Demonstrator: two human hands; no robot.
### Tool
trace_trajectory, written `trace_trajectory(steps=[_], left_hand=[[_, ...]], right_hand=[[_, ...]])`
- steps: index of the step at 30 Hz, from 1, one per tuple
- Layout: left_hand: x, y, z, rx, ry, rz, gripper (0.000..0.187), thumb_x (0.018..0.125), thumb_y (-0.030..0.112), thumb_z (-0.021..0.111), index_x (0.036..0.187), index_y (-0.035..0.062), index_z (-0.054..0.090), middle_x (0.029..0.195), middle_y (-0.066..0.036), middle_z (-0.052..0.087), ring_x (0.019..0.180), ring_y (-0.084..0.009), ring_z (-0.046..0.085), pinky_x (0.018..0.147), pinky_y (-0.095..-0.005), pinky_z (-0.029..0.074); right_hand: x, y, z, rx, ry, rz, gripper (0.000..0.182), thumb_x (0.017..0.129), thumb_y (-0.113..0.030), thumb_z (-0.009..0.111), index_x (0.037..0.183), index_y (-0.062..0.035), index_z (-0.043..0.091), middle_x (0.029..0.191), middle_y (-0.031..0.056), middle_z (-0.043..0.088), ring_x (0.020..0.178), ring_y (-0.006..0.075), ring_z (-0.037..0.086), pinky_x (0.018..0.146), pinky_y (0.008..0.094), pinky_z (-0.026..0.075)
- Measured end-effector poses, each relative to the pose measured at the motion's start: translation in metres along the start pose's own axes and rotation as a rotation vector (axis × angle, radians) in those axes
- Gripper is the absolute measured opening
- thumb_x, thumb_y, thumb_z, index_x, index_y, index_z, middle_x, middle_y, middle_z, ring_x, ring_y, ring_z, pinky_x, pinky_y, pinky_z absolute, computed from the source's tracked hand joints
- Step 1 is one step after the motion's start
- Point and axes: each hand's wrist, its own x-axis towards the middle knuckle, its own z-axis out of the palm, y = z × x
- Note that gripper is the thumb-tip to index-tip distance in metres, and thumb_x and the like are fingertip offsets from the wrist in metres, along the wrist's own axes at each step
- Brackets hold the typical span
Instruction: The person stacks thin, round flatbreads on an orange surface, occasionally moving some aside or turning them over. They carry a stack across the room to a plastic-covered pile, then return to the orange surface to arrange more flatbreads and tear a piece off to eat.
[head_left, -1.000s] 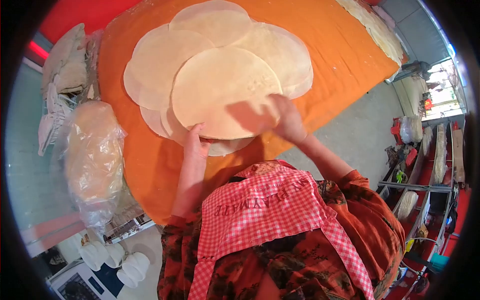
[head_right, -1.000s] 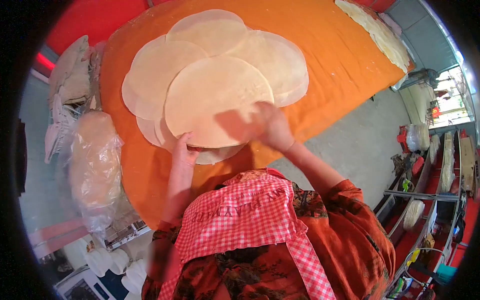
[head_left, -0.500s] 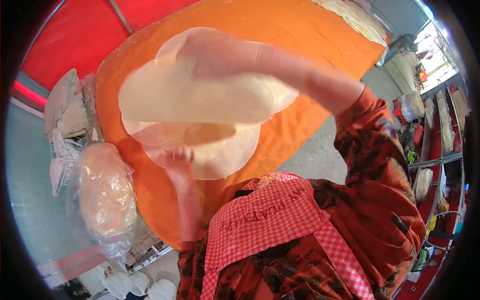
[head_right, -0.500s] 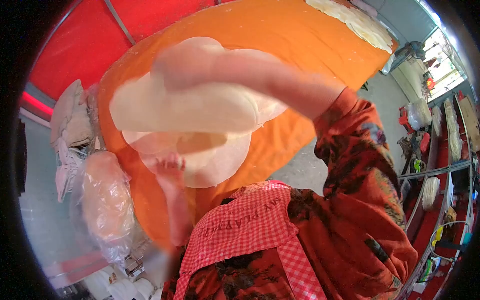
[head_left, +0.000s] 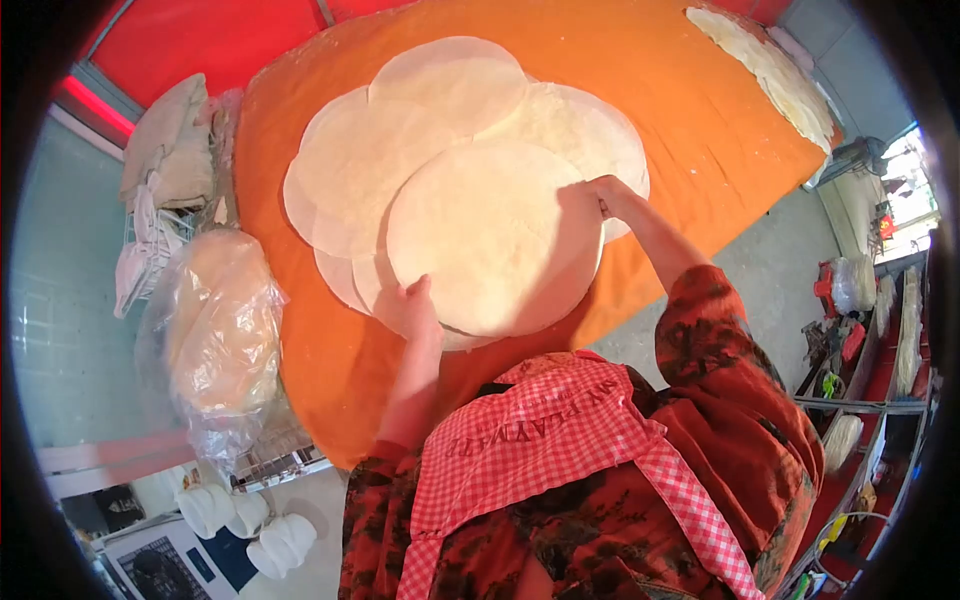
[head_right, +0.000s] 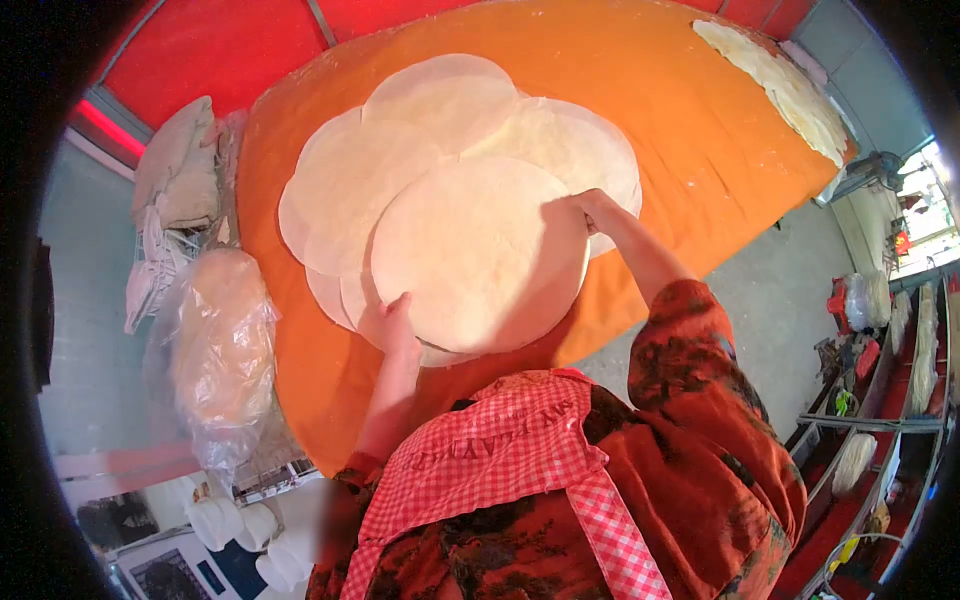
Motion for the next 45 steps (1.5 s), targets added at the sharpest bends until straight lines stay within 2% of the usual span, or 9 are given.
trace_trajectory(steps=[9,12,15,18,21,27,33,38,45], left_hand=[[-0.019,0.044,0.016,0.525,0.073,0.184,0.034,0.080,0.009,0.063,0.107,-0.0084,0.053,0.076,-0.017,0.062,0.072,-0.0274,0.062,0.065,-0.0363,0.049],[-0.037,0.055,0.029,0.705,0.245,0.338,0.034,0.079,0.008,0.063,0.106,-0.0099,0.054,0.077,-0.018,0.063,0.072,-0.0294,0.062,0.065,-0.0381,0.048],[-0.005,0.022,0.001,0.782,0.068,0.080,0.031,0.076,0.004,0.063,0.105,-0.0076,0.056,0.097,-0.018,0.063,0.086,-0.0277,0.061,0.074,-0.0380,0.049],[0.001,0.021,-0.006,-0.212,-0.188,-0.169,0.042,0.071,-0.003,0.061,0.112,0.0002,0.056,0.115,-0.012,0.058,0.105,-0.0272,0.056,0.089,-0.0427,0.047],[0.016,0.030,-0.019,-0.270,-0.275,-0.446,0.048,0.076,0.004,0.061,0.123,0.0020,0.050,0.123,-0.013,0.052,0.114,-0.0294,0.050,0.097,-0.0473,0.041],[-0.009,0.066,0.003,-0.370,-0.307,-0.558,0.054,0.082,0.025,0.059,0.130,0.0052,0.043,0.130,-0.010,0.048,0.118,-0.0307,0.047,0.096,-0.0491,0.041],[-0.044,0.070,0.101,-0.279,-0.383,-0.487,0.050,0.086,0.022,0.056,0.130,0.0051,0.043,0.130,-0.011,0.048,0.119,-0.0289,0.047,0.094,-0.0495,0.044],[-0.111,0.065,0.287,-0.282,-0.528,-0.315,0.046,0.088,0.016,0.055,0.131,0.0044,0.042,0.131,-0.012,0.047,0.119,-0.0287,0.046,0.099,-0.0483,0.040],[-0.164,0.010,0.507,-0.362,-0.591,-0.309,0.045,0.088,0.008,0.055,0.130,0.0076,0.042,0.132,-0.009,0.045,0.121,-0.0265,0.044,0.098,-0.0466,0.040]], right_hand=[[-0.044,-0.008,0.016,0.201,0.094,-0.187,0.031,0.082,-0.028,0.064,0.089,0.0020,0.062,0.078,0.0078,0.062,0.061,0.0163,0.057,0.048,0.0323,0.043],[-0.033,0.021,0.008,0.409,0.118,0.085,0.031,0.082,-0.023,0.064,0.092,0.0056,0.062,0.086,0.0107,0.064,0.070,0.0199,0.062,0.055,0.0367,0.048],[-0.063,0.059,0.041,0.441,0.094,-0.221,0.018,0.078,-0.015,0.061,0.086,0.0017,0.064,0.090,0.0089,0.065,0.077,0.0177,0.062,0.065,0.0347,0.051],[-0.089,0.063,0.052,0.404,0.170,-0.365,0.019,0.073,-0.013,0.067,0.089,-0.0064,0.060,0.085,0.0027,0.061,0.078,0.0128,0.059,0.066,0.0309,0.050],[-0.062,0.078,0.054,0.212,0.226,-0.583,0.021,0.073,0.003,0.066,0.090,-0.0045,0.056,0.083,0.0010,0.060,0.078,0.0104,0.059,0.067,0.0275,0.049],[-0.107,0.011,0.049,0.122,0.303,-0.457,0.049,0.078,0.002,0.064,0.122,0.0047,0.044,0.089,0.0055,0.063,0.084,0.0129,0.062,0.073,0.0260,0.051],[-0.105,-0.013,-0.073,0.228,0.141,-0.587,0.049,0.079,0.002,0.063,0.124,0.0046,0.044,0.090,0.0061,0.065,0.084,0.0137,0.064,0.073,0.0271,0.051],[-0.115,-0.036,-0.262,0.144,0.239,-0.665,0.030,0.079,-0.003,0.065,0.108,-0.0034,0.057,0.088,0.0030,0.065,0.079,0.0111,0.062,0.069,0.0269,0.050],[-0.039,-0.046,-0.506,0.247,0.148,-0.622,0.033,0.080,-0.005,0.066,0.111,-0.0024,0.058,0.087,0.0055,0.064,0.077,0.0129,0.062,0.065,0.0271,0.051]])
